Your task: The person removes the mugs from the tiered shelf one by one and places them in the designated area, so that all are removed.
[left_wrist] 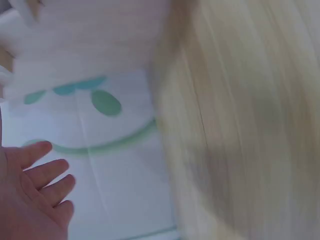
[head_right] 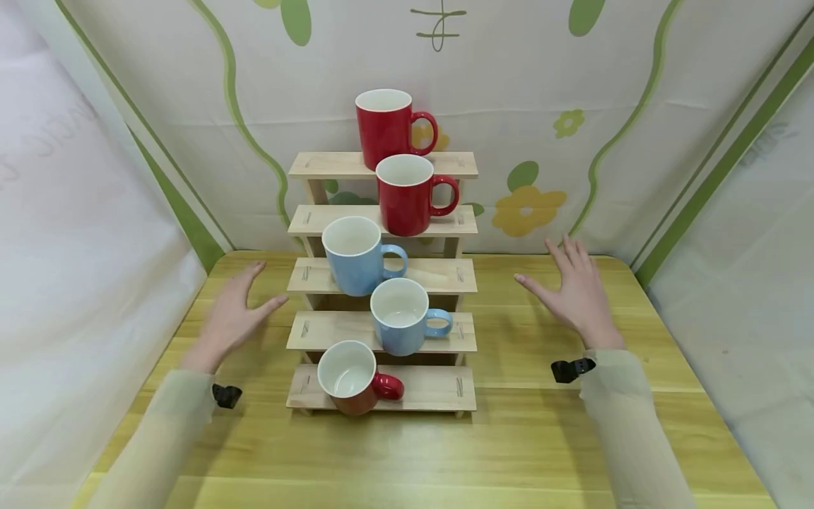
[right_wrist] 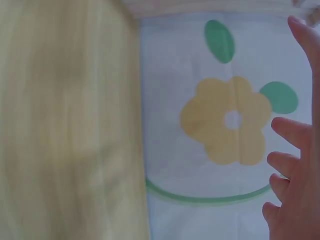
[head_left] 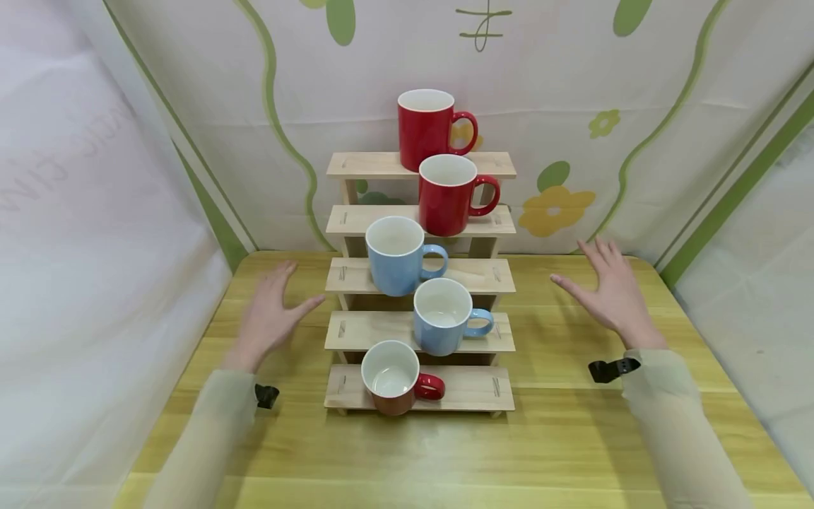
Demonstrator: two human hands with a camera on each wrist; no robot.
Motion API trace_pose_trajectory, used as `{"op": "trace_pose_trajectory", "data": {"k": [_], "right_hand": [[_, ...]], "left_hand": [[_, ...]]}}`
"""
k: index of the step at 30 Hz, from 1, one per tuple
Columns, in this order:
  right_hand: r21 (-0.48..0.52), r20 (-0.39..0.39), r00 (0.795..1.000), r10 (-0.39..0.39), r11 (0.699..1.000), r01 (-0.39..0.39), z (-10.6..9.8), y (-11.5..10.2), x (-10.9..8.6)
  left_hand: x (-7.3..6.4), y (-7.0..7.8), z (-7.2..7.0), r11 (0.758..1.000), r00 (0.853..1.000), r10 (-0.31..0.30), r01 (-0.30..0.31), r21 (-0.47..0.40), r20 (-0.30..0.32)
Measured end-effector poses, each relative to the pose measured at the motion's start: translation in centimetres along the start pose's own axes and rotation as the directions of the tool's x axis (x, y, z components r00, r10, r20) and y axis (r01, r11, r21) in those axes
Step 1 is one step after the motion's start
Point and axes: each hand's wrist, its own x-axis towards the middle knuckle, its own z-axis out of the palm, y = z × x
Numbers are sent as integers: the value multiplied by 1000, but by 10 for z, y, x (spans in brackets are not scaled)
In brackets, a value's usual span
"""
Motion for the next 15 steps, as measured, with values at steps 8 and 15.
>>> {"op": "trace_pose_trajectory", "data": {"k": [8, 15], "right_hand": [[234, -62, 998, 29, 972, -14, -15, -24, 0], [366, -99, 994, 43, 930, -4, -26, -53, 2]], "left_hand": [[-28, 22, 13, 920, 993, -100, 117, -374, 64], [-50, 39, 27, 811, 994, -71, 108, -575, 87]]}}
